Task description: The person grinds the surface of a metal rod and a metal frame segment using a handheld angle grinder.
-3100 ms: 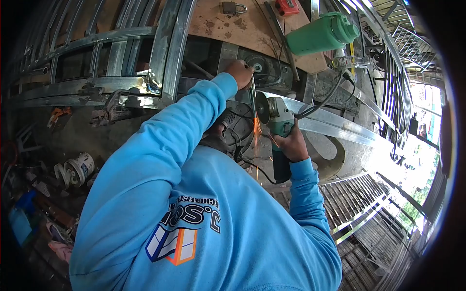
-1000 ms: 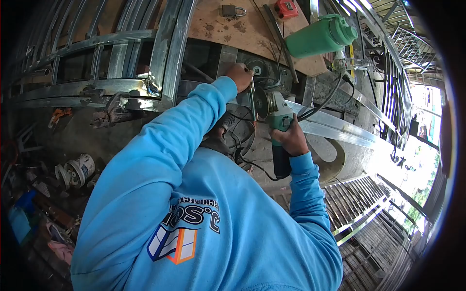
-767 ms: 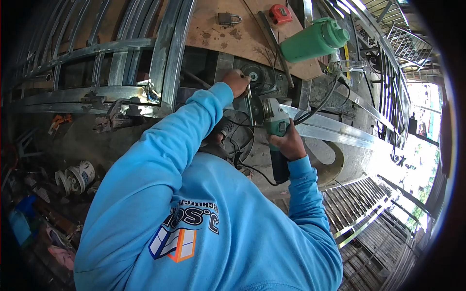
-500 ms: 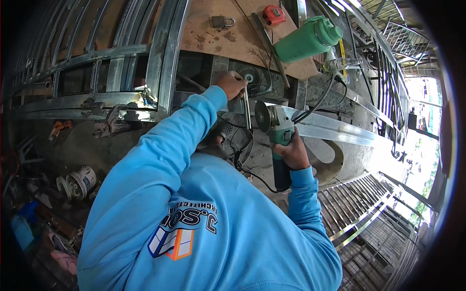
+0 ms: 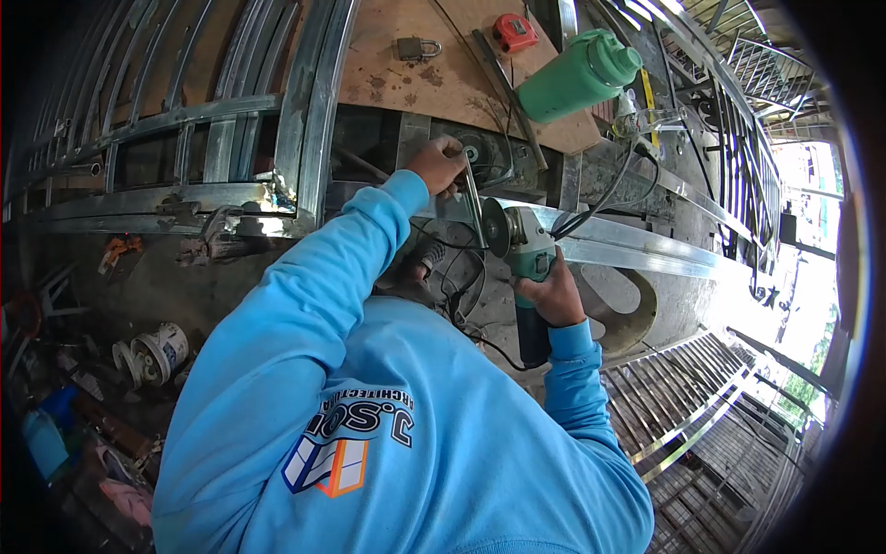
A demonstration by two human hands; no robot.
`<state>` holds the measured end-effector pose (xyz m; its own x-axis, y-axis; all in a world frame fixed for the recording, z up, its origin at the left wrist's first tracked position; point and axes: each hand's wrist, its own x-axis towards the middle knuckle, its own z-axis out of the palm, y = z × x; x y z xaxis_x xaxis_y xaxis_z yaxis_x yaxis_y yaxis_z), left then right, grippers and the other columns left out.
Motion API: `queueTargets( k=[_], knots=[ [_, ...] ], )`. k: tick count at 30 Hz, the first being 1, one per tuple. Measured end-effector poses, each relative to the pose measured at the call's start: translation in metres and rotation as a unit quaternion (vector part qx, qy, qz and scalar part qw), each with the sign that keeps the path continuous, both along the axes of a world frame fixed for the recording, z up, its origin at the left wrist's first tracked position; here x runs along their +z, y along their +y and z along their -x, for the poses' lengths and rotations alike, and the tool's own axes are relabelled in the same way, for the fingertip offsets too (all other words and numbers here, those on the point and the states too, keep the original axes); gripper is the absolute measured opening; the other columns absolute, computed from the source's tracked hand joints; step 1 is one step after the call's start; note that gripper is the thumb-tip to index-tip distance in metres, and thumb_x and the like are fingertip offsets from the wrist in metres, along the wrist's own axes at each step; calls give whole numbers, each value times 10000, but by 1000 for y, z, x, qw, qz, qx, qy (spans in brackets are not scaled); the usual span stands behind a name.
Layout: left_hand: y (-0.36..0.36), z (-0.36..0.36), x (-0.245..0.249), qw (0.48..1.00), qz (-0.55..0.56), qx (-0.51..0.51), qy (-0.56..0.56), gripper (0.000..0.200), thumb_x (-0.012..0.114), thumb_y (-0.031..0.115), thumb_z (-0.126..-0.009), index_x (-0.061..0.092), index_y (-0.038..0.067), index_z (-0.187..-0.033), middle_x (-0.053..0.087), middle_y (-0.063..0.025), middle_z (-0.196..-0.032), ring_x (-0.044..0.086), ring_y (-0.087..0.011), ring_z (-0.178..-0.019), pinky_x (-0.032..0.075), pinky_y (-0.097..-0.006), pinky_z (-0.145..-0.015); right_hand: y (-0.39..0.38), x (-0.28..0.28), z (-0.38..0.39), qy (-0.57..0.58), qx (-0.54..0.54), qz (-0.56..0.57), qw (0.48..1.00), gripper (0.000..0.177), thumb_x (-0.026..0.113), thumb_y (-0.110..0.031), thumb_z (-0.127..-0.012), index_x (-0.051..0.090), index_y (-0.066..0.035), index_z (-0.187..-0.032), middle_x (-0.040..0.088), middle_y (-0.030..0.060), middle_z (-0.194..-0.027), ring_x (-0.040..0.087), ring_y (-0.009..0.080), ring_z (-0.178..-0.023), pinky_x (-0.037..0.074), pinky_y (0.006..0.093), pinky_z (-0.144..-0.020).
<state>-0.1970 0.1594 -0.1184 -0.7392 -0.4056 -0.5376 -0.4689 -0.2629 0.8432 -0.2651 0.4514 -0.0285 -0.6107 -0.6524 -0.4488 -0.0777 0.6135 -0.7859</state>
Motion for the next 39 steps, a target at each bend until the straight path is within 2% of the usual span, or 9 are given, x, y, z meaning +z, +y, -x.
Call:
queueTargets(
  k=[5,9,13,17,20,29,32,35,39],
  knots=[
    [9,16,-38,952,298,-69,30,355,729,310,-914,649,34,-1123,693,-124,-818,643,-159,-578,512,-316,-496,5,10,-2,-8,-38,27,999,691,777,-173,-717,495,36,-1312,683,151,-1110,667,227,-974,532,354,-895],
    [3,12,-18,999,-2,-35,-31,189,699,198,-934,677,29,-1017,663,-78,-734,597,-139,-554,494,-290,-503,23,13,4,2,-68,24,997,674,778,-160,-725,497,32,-1307,674,132,-1102,653,203,-967,528,341,-882],
    [-6,-12,7,998,-21,-32,50,141,712,150,-875,678,18,-913,660,-61,-720,592,-119,-575,478,-297,-500,35,24,5,-9,-102,33,994,673,778,-164,-726,494,30,-1304,668,131,-1111,647,195,-984,523,331,-883],
    [-10,-36,31,995,67,-69,7,172,706,147,-906,685,13,-1011,656,-45,-756,521,-85,-542,410,-252,-472,45,28,13,1,-101,41,994,668,769,-169,-724,496,20,-1304,672,131,-1089,655,200,-950,535,335,-860],
    [-10,-51,28,994,85,-61,-18,179,689,147,-911,689,1,-1014,674,-51,-789,552,-107,-576,467,-282,-524,51,21,20,2,-83,53,995,661,769,-178,-722,501,28,-1289,679,129,-1082,662,202,-939,541,343,-851],
    [-6,-84,27,919,390,-46,28,152,664,88,-897,697,5,-1020,691,-123,-868,657,-192,-754,533,-344,-722,37,11,41,-4,-1,61,998,696,791,-223,-715,502,30,-1297,677,126,-1095,653,194,-952,537,347,-863],
    [-12,-96,-2,925,376,-14,53,148,661,77,-903,700,10,-1029,696,-131,-924,665,-205,-804,535,-344,-741,27,15,45,-10,27,76,997,745,798,-232,-714,479,31,-1334,666,115,-1114,638,187,-965,534,344,-867],
    [-17,-91,8,986,117,103,53,160,663,93,-908,704,29,-1049,696,-118,-931,660,-239,-864,536,-367,-786,23,18,51,-18,39,74,996,785,803,-232,-714,452,34,-1364,656,103,-1125,625,182,-978,529,336,-875],
    [-34,-85,-3,959,259,104,47,169,666,112,-911,708,54,-1064,696,-94,-966,661,-269,-941,527,-387,-826,17,20,58,-24,57,68,996,809,810,-226,-710,437,39,-1378,654,101,-1126,621,184,-988,522,327,-889]
  ],
)
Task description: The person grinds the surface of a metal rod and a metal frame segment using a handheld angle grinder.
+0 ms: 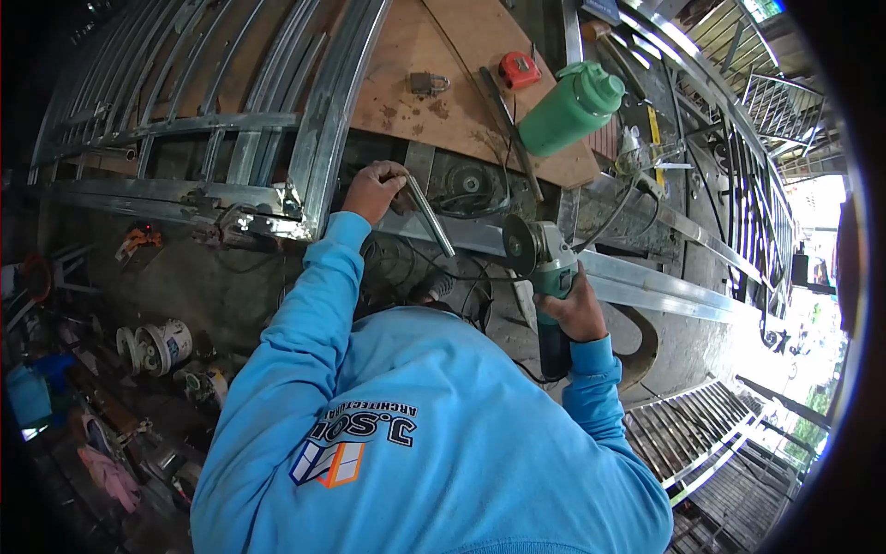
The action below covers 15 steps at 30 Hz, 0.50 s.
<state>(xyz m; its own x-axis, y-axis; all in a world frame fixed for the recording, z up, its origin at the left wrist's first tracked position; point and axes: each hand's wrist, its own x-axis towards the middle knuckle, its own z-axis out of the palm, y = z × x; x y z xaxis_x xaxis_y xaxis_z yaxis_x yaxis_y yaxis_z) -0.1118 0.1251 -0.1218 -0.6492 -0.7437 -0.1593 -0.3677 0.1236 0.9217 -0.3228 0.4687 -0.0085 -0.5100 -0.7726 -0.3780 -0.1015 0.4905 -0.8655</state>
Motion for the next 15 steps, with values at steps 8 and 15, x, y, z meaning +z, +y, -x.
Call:
queueTargets(
  k=[8,15],
  knots=[
    [-10,-4,-31,981,170,-71,-64,174,684,259,-902,730,131,-1010,692,-55,-1094,615,-305,-1074,378,-459,-1016,-8,14,3,19,31,-25,999,772,807,-237,-712,472,27,-1355,670,98,-1115,631,185,-985,516,327,-904],
    [5,0,15,959,179,-77,-205,300,690,443,-871,746,180,-1004,695,-40,-1073,600,-304,-1111,371,-511,-1002,-14,9,5,-6,46,-27,999,784,821,-220,-714,458,46,-1355,669,112,-1135,631,181,-998,524,323,-901]
  ],
)
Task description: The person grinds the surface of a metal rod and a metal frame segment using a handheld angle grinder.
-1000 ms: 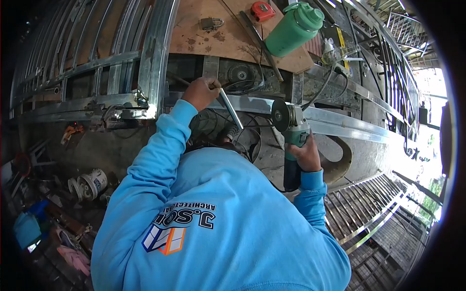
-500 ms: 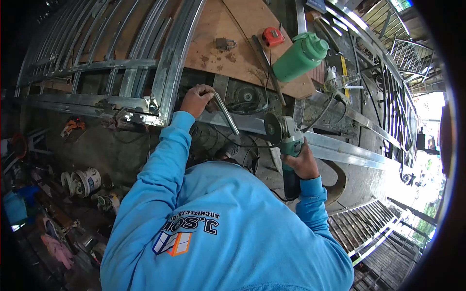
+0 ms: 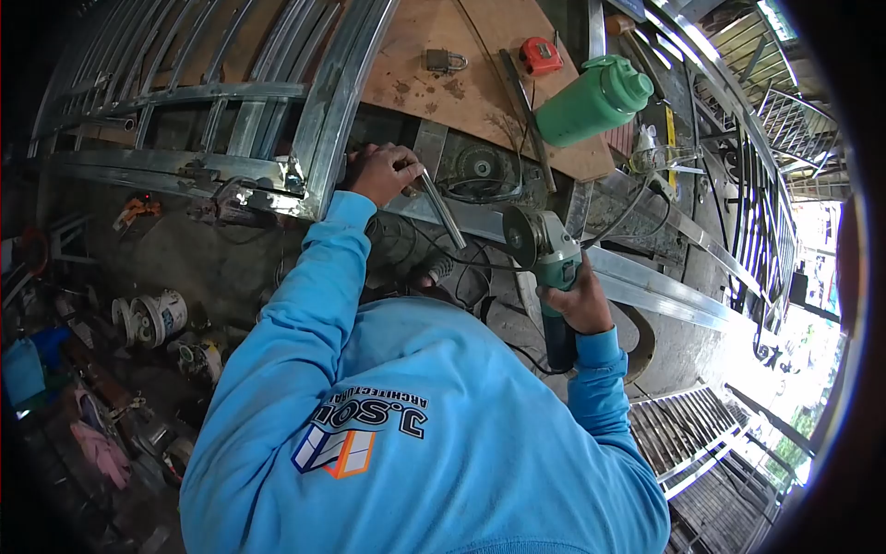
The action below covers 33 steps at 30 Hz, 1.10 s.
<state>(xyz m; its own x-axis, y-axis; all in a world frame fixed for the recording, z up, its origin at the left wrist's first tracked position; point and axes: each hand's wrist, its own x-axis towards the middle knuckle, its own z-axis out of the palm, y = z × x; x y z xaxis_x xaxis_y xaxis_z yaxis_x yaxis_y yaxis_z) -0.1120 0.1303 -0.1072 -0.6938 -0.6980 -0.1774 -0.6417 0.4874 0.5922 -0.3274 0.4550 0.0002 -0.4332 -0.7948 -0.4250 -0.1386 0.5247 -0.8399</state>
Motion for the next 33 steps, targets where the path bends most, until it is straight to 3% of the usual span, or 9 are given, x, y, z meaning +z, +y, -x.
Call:
queueTargets(
  k=[8,14,17,19,21,25,28,32,33],
  knots=[
    [-8,-4,-24,993,-35,-1,115,263,726,352,-853,728,131,-997,680,-91,-1025,596,-336,-1054,399,-487,-990,-14,-6,-3,-20,24,27,999,818,825,-276,-739,442,46,-1386,666,112,-1150,630,183,-1007,526,325,-897],
    [21,-5,-33,963,146,71,213,296,727,285,-855,675,73,-1055,650,-157,-1108,584,-342,-1096,412,-489,-1025,-23,-3,-6,-38,-4,59,998,804,829,-317,-761,456,30,-1383,660,111,-1184,619,183,-1043,504,341,-939],
    [53,-11,6,958,240,-18,158,367,728,287,-871,655,65,-1154,634,-180,-1147,602,-388,-1067,474,-483,-973,-32,-8,-2,4,-3,32,999,714,806,-306,-794,499,16,-1352,655,101,-1210,620,186,-1048,503,338,-933],
    [84,-11,40,970,51,-140,191,514,742,318,-877,579,68,-1296,630,-181,-1182,639,-387,-997,504,-467,-940,-43,-23,-2,37,13,122,992,598,773,-274,-832,542,10,-1304,660,85,-1154,627,192,-1006,510,341,-903],
    [111,-6,98,938,-207,-243,134,649,741,345,-903,481,64,-1427,629,-175,-1201,678,-348,-932,528,-430,-910,-74,-15,0,12,6,90,996,559,764,-252,-842,551,13,-1285,658,83,-1120,632,196,-980,515,343,-886],
    [144,11,100,844,-442,-99,287,777,737,364,-926,333,45,-1508,602,-118,-1202,625,-211,-1047,508,-349,-928,-140,-19,-6,-219,-125,176,952,415,739,-203,-872,606,5,-1206,666,77,-1046,653,190,-930,528,330,-832],
    [131,29,95,812,-476,-11,336,696,762,337,-907,396,31,-1414,558,-58,-1187,548,-162,-1089,481,-317,-948,-176,-14,-21,-219,-193,260,921,390,733,-206,-884,623,-3,-1199,679,70,-1024,666,176,-891,537,320,-803],
    [126,27,82,877,-311,24,365,594,761,259,-889,456,29,-1344,573,-51,-1135,561,-165,-1026,496,-332,-908,-192,-13,-19,-382,-163,193,889,440,751,-274,-896,626,-5,-1223,687,103,-1073,677,219,-970,541,356,-865],
    [126,23,84,893,-283,28,349,579,758,239,-884,466,26,-1336,579,-53,-1129,564,-164,-1015,500,-335,-899,-194,-31,-19,-268,-106,236,928,471,746,-307,-901,621,4,-1232,691,125,-1071,679,245,-983,535,369,-883]
  ],
)
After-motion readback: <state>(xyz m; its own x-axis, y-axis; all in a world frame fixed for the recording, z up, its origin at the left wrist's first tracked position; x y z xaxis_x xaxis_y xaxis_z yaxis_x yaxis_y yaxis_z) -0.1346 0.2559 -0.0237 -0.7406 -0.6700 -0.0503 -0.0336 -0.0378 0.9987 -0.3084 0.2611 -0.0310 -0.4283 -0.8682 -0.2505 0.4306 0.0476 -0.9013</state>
